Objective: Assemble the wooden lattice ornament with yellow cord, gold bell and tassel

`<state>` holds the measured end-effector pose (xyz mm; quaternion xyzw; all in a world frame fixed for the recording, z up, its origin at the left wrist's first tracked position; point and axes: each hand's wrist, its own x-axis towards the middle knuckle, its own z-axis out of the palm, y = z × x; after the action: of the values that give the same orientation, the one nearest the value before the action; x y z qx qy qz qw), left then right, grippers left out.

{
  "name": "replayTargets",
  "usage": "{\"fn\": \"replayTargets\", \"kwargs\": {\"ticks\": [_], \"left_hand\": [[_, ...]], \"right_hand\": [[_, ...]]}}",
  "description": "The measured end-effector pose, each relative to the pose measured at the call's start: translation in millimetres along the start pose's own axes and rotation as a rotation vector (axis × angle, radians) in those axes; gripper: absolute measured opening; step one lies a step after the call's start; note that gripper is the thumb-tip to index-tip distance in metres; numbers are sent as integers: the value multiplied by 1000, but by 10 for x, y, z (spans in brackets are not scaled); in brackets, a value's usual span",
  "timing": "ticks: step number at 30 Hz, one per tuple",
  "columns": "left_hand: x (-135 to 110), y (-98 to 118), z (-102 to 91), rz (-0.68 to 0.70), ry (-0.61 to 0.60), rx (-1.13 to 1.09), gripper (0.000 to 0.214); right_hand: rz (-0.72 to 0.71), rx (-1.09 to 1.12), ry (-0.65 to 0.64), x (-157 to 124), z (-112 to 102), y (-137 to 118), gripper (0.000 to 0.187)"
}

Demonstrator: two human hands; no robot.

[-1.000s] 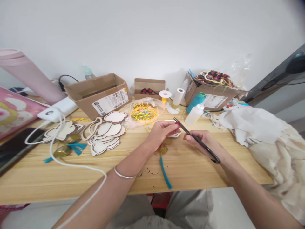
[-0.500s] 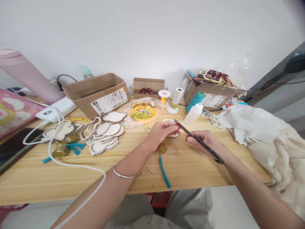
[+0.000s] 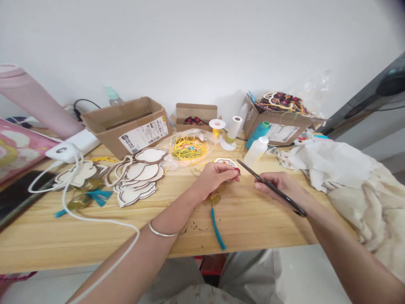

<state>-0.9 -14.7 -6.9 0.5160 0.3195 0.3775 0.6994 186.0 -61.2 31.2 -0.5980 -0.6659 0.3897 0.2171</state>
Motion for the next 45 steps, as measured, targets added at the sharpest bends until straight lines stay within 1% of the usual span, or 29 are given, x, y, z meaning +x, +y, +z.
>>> {"fn": "replayTargets", "kwargs": {"ticks": [3, 5, 7, 9, 13, 17, 20, 24, 27, 30, 33, 35, 38, 41, 45], "left_hand": [[-11, 23, 10, 11, -10, 86, 18], [-11, 21, 9, 8, -23, 121, 18], [-7, 9, 1, 4, -48, 140, 16], [0, -7, -9, 11, -74, 152, 14], [9, -18, -23, 24, -81, 185, 13], [4, 3, -14, 32, -20, 199, 13], [-2, 15, -6, 48, 29, 103, 14], [2, -1, -5, 54, 39, 49, 19], [14, -27, -10, 67, 65, 87, 23], [23, -42, -13, 91, 95, 123, 23], [22, -33, -6, 76, 113, 83, 22], [16, -16, 2, 56, 132, 28, 23], [8, 7, 14, 36, 164, -91, 23], [4, 17, 15, 42, 171, -180, 22], [5, 20, 6, 61, 184, -186, 18]], "right_hand": [[-47, 65, 159, 18, 24, -108, 34], [-99, 155, 216, 68, 75, -150, 34], [-148, 249, 224, 139, 132, -154, 35], [-185, 312, 203, 211, 175, -135, 36], [-198, 358, 171, 287, 210, -115, 35], [-164, 427, 197, 289, 243, -122, 36], [-143, 494, 268, 289, 286, -102, 36], [-142, 555, 345, 297, 331, -64, 36], [-151, 573, 347, 303, 348, -53, 37], [-159, 554, 340, 320, 352, -43, 35], [-184, 497, 352, 333, 326, -22, 33], [-198, 407, 334, 319, 293, -11, 33], [-205, 254, 258, 261, 241, -7, 35], [-208, 160, 145, 191, 202, -26, 34], [-155, 86, -19, 141, 160, -83, 32]]}}
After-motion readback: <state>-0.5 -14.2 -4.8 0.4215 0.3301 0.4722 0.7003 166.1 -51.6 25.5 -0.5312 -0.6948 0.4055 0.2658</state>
